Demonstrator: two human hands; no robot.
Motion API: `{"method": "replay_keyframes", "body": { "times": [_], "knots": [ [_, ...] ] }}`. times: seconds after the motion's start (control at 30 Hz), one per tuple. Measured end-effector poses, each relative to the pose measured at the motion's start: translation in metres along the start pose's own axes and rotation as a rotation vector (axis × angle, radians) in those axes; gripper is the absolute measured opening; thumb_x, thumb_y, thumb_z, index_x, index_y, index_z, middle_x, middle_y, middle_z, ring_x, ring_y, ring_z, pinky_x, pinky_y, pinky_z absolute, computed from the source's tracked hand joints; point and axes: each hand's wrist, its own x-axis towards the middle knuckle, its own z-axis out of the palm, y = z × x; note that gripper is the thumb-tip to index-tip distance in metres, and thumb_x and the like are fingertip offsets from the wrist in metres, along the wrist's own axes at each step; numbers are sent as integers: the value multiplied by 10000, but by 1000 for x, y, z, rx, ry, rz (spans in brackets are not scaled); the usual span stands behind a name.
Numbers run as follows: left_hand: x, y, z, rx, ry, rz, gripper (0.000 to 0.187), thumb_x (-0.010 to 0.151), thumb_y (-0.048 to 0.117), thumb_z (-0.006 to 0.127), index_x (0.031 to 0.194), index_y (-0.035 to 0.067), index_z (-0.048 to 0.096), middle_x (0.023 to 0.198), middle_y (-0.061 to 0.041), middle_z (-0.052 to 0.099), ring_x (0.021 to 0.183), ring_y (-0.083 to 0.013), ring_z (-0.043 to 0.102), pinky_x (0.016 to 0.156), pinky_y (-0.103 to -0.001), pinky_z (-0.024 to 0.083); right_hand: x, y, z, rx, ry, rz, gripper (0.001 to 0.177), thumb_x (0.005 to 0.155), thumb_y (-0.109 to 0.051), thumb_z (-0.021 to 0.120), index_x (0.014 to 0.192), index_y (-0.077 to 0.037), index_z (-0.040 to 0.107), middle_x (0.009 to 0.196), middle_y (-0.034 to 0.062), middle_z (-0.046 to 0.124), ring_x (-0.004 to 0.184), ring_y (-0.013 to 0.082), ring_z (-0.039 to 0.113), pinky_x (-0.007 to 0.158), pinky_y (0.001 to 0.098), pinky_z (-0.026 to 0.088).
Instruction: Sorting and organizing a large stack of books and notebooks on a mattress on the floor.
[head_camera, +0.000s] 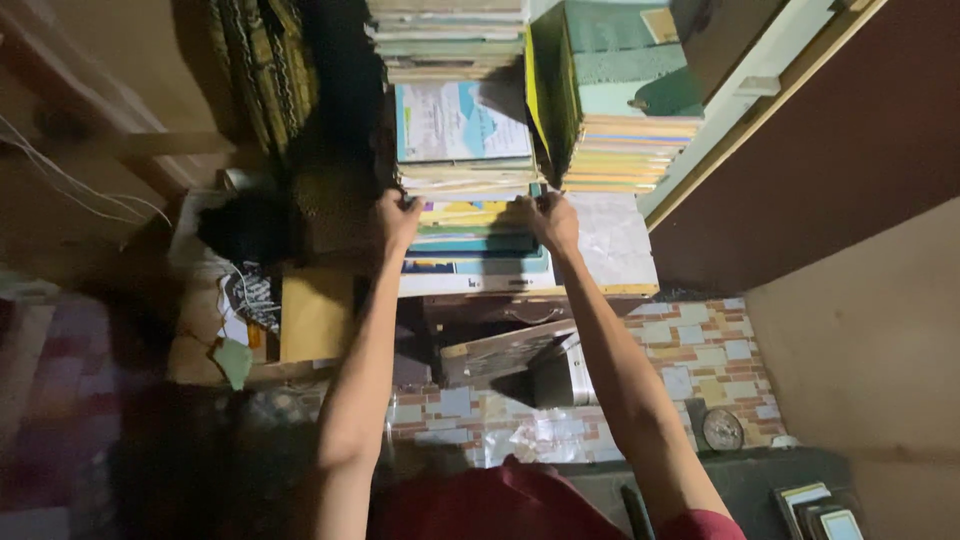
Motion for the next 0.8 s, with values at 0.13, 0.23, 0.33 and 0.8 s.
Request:
{"method": "replay_keyframes", "body": {
  "times": [0.13, 0.23, 0.33, 0.8],
  "knots": [
    [5, -25, 22, -184, -57, -99, 282, 802, 190, 873, 928, -9, 718, 869, -125, 744, 773, -229, 704, 711, -356, 554, 20, 19, 13, 116, -4, -14, 434, 873, -445, 753, 989, -26, 753, 928, 175, 769, 885, 332, 746, 785, 420, 573],
    [2, -23, 20, -326, -22, -84, 224, 806, 115, 867, 853, -2, 682, 782, -63, 710, 702, -155, 637, 650, -318, 521, 27, 27, 20, 108, -16, -59, 429, 839, -433, 800, 965, -23, 772, 940, 181, 767, 889, 319, 742, 783, 409, 571],
    [4, -34, 31, -403, 68, 19, 265, 780, 87, 894, 869, -2, 660, 784, -46, 692, 713, -121, 602, 666, -296, 506, 21, 12, 9, 196, -73, -55, 338, 833, -362, 761, 969, -55, 791, 904, 157, 784, 837, 271, 768, 749, 392, 575],
    [-86, 73, -24, -3, 35, -61, 638, 955, 328, 757, 1472, 87, 474, 1370, -191, 551, 1257, -426, 515, 1022, -577, 422, -52, 5, -5, 430, 47, -91, 217, 960, -174, 700, 1120, -30, 678, 964, 103, 765, 839, 171, 735, 746, 318, 566]
  ]
}}
